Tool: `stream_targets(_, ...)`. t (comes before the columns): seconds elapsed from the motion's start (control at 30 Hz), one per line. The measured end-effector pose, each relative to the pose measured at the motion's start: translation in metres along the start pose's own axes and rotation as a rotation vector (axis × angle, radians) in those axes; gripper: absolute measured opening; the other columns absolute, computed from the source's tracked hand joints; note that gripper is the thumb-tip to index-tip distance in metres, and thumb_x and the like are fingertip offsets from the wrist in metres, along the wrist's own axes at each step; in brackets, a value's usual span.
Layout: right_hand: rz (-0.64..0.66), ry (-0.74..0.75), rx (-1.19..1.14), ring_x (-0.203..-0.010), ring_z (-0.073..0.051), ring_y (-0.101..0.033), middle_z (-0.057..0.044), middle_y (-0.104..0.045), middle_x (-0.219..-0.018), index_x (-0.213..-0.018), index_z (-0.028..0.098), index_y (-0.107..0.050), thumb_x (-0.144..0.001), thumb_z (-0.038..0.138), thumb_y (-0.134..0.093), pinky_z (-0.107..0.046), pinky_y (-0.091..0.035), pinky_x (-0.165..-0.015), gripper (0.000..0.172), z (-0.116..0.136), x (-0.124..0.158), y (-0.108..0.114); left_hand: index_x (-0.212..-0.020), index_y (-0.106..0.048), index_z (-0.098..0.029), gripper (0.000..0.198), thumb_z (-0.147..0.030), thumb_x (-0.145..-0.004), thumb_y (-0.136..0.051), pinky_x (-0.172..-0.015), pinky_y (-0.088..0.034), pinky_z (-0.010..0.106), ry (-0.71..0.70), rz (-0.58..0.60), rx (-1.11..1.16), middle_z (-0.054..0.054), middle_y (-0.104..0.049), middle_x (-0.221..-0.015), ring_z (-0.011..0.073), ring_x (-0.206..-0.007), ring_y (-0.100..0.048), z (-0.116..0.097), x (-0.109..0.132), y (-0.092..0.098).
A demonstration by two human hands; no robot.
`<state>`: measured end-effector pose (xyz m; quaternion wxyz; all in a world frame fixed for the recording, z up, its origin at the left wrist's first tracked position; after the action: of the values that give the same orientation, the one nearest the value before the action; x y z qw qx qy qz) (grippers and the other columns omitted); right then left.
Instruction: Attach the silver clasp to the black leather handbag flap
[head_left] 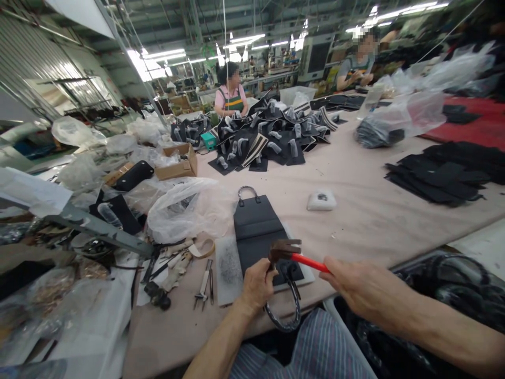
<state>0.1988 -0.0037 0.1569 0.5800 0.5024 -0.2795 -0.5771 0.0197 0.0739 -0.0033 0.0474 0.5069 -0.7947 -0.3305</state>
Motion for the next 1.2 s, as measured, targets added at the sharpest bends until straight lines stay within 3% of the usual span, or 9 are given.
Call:
stream_targets(0.1, 0.143, -0.149, -0.003, -0.042, -0.015, -0.043, 0.002, -0.055, -0.054, -0.077, 0.025, -0.052, -0.098, 0.052, -0.041, -0.031, -0.02, -0.048, 0.036, -0.037, 0.005, -0.021, -0.093, -0.06, -0.02, 0.011, -0.013, -0.09, -0.054, -0.075, -0.048, 0.027, -0.009, -0.01, -0.003, 0.003, -0.067, -0.085, 0.0171, -0.078, -0.064, -0.003, 0.0, 0.001)
stream_targets(0.27, 0.178, -0.539, -0.14, -0.051, -0.016, -0.052, 0.0, -0.055, -0.056, -0.069, 0.022, -0.048, -0.099, 0.045, -0.027, -0.027, -0.038, -0.051, 0.043, -0.126, 0.022, -0.078, -0.096, -0.061, -0.019, 0.01, -0.015, -0.092, -0.053, -0.079, -0.049, 0.028, -0.01, -0.006, 0.014, 0.003, -0.067, -0.088, 0.0173, -0.082, -0.065, -0.003, 0.001, 0.002)
stream_targets(0.4, 0.121, -0.631, -0.043, -0.063, -0.024, -0.062, -0.011, -0.064, -0.07, -0.083, 0.015, -0.06, -0.096, 0.032, -0.033, -0.036, -0.049, -0.061, 0.035, -0.162, 0.034, -0.119, -0.102, -0.063, -0.019, 0.012, -0.018, -0.092, -0.056, -0.082, -0.05, 0.028, 0.025, 0.026, 0.053, 0.003, -0.069, -0.091, 0.0166, -0.084, -0.065, -0.001, -0.001, 0.004)
stream_targets(0.57, -0.068, -0.309, -0.053, -0.127, -0.032, -0.054, -0.02, -0.054, -0.141, -0.136, 0.015, -0.054, -0.091, 0.02, -0.046, -0.052, -0.046, -0.105, 0.046, -0.105, 0.016, -0.137, -0.104, -0.066, -0.018, 0.016, -0.025, -0.091, -0.06, -0.085, -0.051, 0.029, 0.074, 0.06, 0.094, 0.004, -0.071, -0.094, 0.0174, -0.088, -0.067, -0.002, -0.008, 0.004)
stream_targets(0.67, -0.108, 0.046, -0.173, -0.129, -0.028, -0.055, -0.014, -0.059, -0.138, -0.135, 0.02, -0.058, -0.089, 0.011, -0.045, -0.05, -0.05, -0.108, 0.049, -0.042, 0.008, -0.152, -0.101, -0.067, -0.018, 0.015, -0.023, -0.09, -0.058, -0.085, -0.052, 0.029, 0.083, 0.061, 0.095, 0.005, -0.073, -0.094, 0.0181, -0.088, -0.068, -0.003, -0.011, 0.003)
stream_targets(0.73, -0.111, 0.083, -0.2, -0.131, -0.028, -0.054, -0.013, -0.062, -0.135, -0.13, 0.02, -0.064, -0.086, 0.006, -0.044, -0.05, -0.051, -0.108, 0.05, -0.025, 0.008, -0.161, -0.097, -0.068, -0.018, 0.014, -0.022, -0.089, -0.057, -0.085, -0.052, 0.03, 0.146, 0.031, 0.12, 0.005, -0.073, -0.092, 0.0182, -0.086, -0.068, 0.003, -0.013, 0.005)
stream_targets(0.9, -0.098, 0.046, -0.202, -0.133, -0.03, -0.053, -0.013, -0.063, -0.136, -0.125, 0.016, -0.067, -0.088, 0.004, -0.044, -0.051, -0.051, -0.11, 0.046, -0.025, 0.011, -0.166, -0.092, -0.068, -0.016, 0.015, -0.027, -0.088, -0.059, -0.081, -0.056, 0.031, 0.3, -0.091, 0.277, 0.007, -0.075, -0.089, 0.0193, -0.085, -0.07, 0.01, -0.013, 0.016)
stream_targets(1.07, -0.101, 0.027, -0.224, -0.136, -0.029, -0.05, -0.011, -0.061, -0.138, -0.128, 0.018, -0.066, -0.089, 0.004, -0.043, -0.051, -0.049, -0.112, 0.047, -0.03, 0.013, -0.168, -0.098, -0.07, -0.019, 0.017, -0.031, -0.091, -0.06, -0.089, -0.056, 0.033, 0.1, -0.148, 0.114, 0.007, -0.076, -0.097, 0.0202, -0.093, -0.072, -0.022, -0.023, 0.053)
stream_targets(1.2, -0.107, 0.022, -0.235, -0.138, -0.028, -0.048, -0.01, -0.061, -0.14, -0.128, 0.018, -0.065, -0.088, 0.003, -0.043, -0.051, -0.047, -0.113, 0.048, -0.031, 0.015, -0.172, -0.103, -0.067, -0.017, 0.03, -0.043, -0.092, -0.059, -0.075, -0.059, 0.033, 0.35, -0.4, 0.136, 0.005, -0.074, -0.086, 0.0204, -0.078, -0.073, 0.024, -0.005, 0.115)
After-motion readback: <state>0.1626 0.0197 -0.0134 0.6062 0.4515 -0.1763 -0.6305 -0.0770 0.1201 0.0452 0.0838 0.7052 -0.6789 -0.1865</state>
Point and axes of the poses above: each hand's wrist, its own x-axis away from the middle knuckle, its own y-axis out of the back of the hand, z = x × y, the point moved 9 cm from there along -x, towards the middle knuckle
